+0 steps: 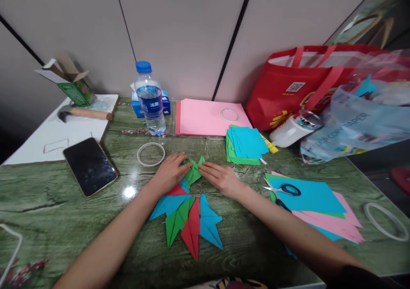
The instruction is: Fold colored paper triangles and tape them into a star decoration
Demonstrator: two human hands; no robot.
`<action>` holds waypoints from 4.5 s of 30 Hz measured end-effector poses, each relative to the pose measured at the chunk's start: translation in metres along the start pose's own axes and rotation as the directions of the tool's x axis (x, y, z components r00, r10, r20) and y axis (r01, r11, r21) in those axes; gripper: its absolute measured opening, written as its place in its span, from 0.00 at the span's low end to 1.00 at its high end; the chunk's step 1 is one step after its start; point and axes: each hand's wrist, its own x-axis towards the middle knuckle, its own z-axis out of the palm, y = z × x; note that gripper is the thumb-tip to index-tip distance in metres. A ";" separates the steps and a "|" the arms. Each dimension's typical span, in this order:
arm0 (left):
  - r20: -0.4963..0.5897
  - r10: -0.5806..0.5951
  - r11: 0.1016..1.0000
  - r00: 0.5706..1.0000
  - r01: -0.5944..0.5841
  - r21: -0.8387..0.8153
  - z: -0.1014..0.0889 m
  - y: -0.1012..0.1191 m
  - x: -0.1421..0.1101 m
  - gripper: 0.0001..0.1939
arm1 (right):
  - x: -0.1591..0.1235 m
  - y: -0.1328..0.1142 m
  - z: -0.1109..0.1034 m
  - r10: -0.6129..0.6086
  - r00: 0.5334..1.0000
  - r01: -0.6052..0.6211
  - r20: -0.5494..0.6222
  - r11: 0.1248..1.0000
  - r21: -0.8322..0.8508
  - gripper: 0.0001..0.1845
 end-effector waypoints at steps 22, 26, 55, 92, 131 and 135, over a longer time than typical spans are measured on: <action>0.028 0.013 0.998 1.000 -0.012 -0.057 0.002 0.000 0.000 0.13 | 0.004 -0.004 0.000 0.036 0.998 -0.035 0.044 0.999 -0.027 0.17; 0.010 0.020 0.999 1.000 -0.020 -0.037 0.002 0.000 0.000 0.12 | 0.003 -0.007 0.001 0.068 0.997 -0.067 0.022 0.997 -0.027 0.16; -0.004 0.005 0.998 1.000 -0.005 -0.062 0.007 -0.003 -0.003 0.13 | -0.002 -0.007 0.004 0.010 0.996 -0.011 -0.092 1.000 -0.019 0.16; -0.005 -0.024 0.991 1.000 0.023 -0.134 0.008 -0.003 -0.002 0.13 | 0.006 -0.008 0.006 0.042 0.967 -0.045 -0.252 0.999 -0.007 0.12; 0.069 -0.041 0.994 0.997 0.048 -0.103 0.000 0.002 0.005 0.11 | 0.004 -0.006 0.012 0.055 0.981 -0.055 -0.186 0.998 0.002 0.12; 0.079 -0.044 0.995 0.996 0.050 -0.081 0.000 0.003 0.004 0.12 | 0.005 -0.007 0.010 0.043 0.980 -0.047 -0.197 0.999 -0.016 0.12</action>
